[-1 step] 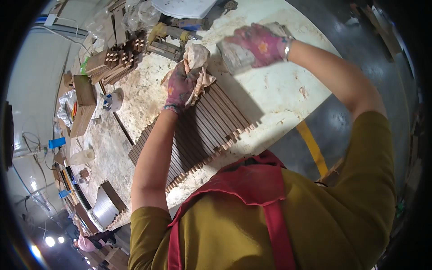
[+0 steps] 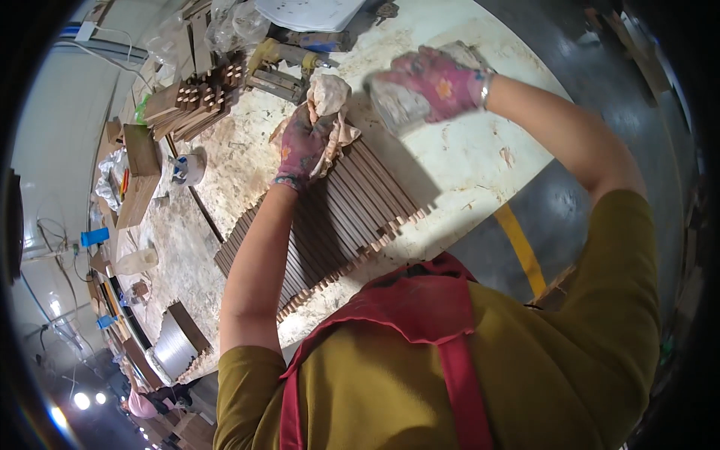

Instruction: The person cleans and wipes a long row of wooden slats arranged on a workbench. They use a cloth to wipe along the top and sides of the slats, then pick up and move a wooden block, and finally wipe down the surface of the slats again.

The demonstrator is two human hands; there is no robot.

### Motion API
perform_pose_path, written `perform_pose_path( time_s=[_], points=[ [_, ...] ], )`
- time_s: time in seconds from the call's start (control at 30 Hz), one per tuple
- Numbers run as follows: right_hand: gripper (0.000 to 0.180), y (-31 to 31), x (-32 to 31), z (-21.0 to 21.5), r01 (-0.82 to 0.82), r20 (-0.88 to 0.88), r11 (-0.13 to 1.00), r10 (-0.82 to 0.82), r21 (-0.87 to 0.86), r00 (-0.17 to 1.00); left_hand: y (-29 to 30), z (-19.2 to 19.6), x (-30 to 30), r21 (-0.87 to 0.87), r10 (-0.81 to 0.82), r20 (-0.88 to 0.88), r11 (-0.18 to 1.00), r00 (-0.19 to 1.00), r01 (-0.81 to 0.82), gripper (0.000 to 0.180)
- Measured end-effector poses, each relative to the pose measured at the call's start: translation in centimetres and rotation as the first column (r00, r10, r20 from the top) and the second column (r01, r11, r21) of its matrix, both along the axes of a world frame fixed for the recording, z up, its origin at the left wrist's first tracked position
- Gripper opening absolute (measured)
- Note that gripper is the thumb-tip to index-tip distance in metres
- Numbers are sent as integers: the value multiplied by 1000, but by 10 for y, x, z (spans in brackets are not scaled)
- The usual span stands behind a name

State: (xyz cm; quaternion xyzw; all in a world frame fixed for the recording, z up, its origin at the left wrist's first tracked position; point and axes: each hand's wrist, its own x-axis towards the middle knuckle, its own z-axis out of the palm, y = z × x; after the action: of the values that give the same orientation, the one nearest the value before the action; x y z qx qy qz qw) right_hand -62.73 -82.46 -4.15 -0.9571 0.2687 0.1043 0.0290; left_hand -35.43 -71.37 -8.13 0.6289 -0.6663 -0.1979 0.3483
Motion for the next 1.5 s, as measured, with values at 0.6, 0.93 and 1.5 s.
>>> perform_pose_path(
  time_s=[0.6,0.93,1.5],
  points=[
    [71,163,3,-12,311,378,841,-489,442,786,47,78,-33,141,-276,310,960,910,243,43],
    [71,191,18,-34,347,372,739,-617,578,693,-15,49,-19,179,-177,786,982,592,55,43],
    [78,190,9,-69,232,435,661,-678,714,592,87,128,147,-10,321,-175,945,931,-328,32]
  ],
)
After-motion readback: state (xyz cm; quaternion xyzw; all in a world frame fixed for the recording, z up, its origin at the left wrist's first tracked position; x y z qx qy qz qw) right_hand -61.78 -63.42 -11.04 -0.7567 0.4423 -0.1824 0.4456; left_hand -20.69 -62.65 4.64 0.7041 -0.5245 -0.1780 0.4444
